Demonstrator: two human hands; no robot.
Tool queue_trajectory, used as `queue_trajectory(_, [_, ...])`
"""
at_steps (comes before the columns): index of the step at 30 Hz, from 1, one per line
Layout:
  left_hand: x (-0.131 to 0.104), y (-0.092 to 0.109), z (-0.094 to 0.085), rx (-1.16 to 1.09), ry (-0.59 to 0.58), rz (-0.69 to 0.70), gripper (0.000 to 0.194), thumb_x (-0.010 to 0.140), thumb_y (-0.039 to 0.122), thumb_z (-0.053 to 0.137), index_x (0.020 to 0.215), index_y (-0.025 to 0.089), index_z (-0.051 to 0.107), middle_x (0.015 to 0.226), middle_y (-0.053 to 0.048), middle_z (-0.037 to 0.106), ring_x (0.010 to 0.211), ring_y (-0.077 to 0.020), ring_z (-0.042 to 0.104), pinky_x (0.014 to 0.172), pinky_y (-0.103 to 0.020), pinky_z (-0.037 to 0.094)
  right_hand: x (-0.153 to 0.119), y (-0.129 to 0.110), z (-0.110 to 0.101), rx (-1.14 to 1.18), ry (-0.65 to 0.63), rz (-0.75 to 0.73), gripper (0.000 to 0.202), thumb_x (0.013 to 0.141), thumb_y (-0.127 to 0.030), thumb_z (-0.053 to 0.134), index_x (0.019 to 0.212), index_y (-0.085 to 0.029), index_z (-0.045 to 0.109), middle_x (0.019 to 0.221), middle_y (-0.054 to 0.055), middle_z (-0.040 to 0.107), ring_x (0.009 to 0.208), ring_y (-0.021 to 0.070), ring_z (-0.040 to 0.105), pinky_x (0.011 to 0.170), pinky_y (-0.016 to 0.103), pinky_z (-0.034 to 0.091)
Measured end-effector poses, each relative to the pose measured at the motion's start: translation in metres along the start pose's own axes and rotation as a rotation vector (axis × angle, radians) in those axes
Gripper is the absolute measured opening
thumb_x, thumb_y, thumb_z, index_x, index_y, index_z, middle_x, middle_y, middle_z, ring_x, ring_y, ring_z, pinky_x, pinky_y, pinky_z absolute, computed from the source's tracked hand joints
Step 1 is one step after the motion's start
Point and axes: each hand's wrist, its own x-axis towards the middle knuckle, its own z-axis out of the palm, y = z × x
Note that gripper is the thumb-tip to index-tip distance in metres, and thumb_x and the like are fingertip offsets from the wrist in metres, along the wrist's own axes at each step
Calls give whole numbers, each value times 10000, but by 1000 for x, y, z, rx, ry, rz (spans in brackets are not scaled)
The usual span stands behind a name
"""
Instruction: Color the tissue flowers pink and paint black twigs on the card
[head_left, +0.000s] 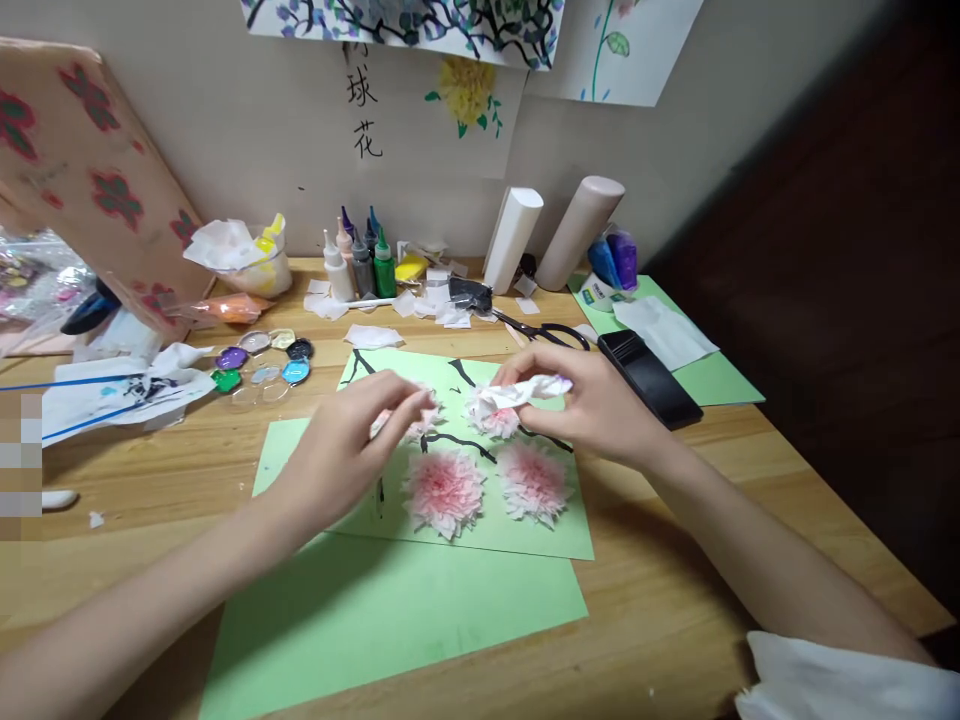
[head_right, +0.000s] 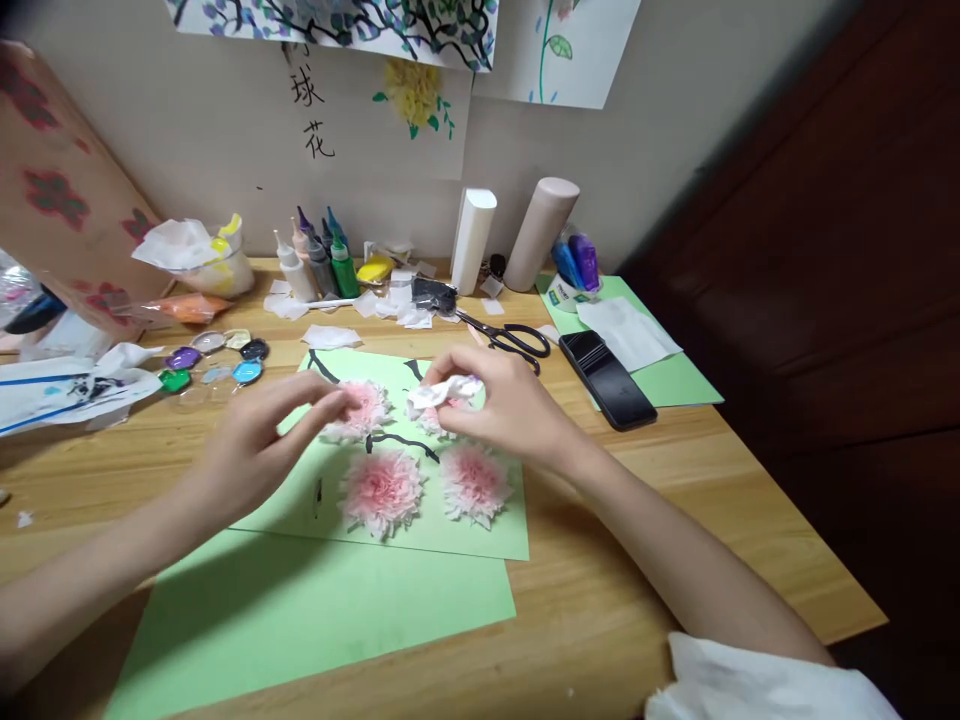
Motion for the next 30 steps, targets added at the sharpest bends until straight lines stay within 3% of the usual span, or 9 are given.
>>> queue_trajectory(3, [-29,-27,-1,113,33,48,281,930,250,367,758,172,575,721,-4,599,690,-126,549,664,-243,391,-12,8,6,-82,-42,-44,205,661,-53,572,818,-182,597,839,11,649,770,149,588,688,250,438])
queue_trajectory(8, [-51,-55,7,137,-104,-36,326,933,264,327,708,174,545,670,-9,575,639,-133,533,629,-247,389,-11,13,25,-147,-77,-194,171,707,-55,550,821,-178,585,822,43,652,790,170,586,704,275,450])
queue_trajectory(12, [-49,-57,9,90,-150,-143,352,938,295,319,678,181,528,656,6,568,614,-119,525,617,-233,390,0,10,29,-176,-67,-186,177,701,-62,556,835,-172,591,838,49,656,797,177,586,714,286,446])
queue_trajectory(17, [-49,-57,8,64,-177,-147,361,934,316,315,671,185,524,645,9,560,597,-119,508,598,-228,380,-6,13,1,-169,114,4,155,680,-128,573,816,-199,595,822,14,652,752,174,596,683,275,436])
queue_trajectory(21, [-49,-53,9,38,-134,-208,350,921,317,339,662,184,533,647,10,560,604,-119,497,599,-220,365,-27,38,-20,-222,278,120,148,682,-151,576,814,-215,599,842,15,650,781,190,598,698,293,437])
queue_trajectory(24, [-47,-51,9,19,-127,-256,316,902,326,381,665,191,539,650,19,559,615,-120,493,609,-213,359,-41,61,-24,-262,351,171,124,692,-171,593,810,-207,611,832,19,646,760,182,595,684,289,439])
queue_trajectory(26, [-47,-50,9,10,-131,-278,296,893,336,400,669,199,536,656,24,563,630,-123,503,619,-210,366,-47,72,-22,-270,355,171,120,694,-157,588,800,-201,624,817,20,646,746,175,592,685,288,441])
queue_trajectory(30, [-45,-50,9,49,-135,-288,278,881,352,415,671,215,537,647,28,579,619,-134,518,604,-214,386,-47,85,-15,-316,201,67,170,690,-87,552,793,-194,634,796,26,656,780,179,561,701,290,433])
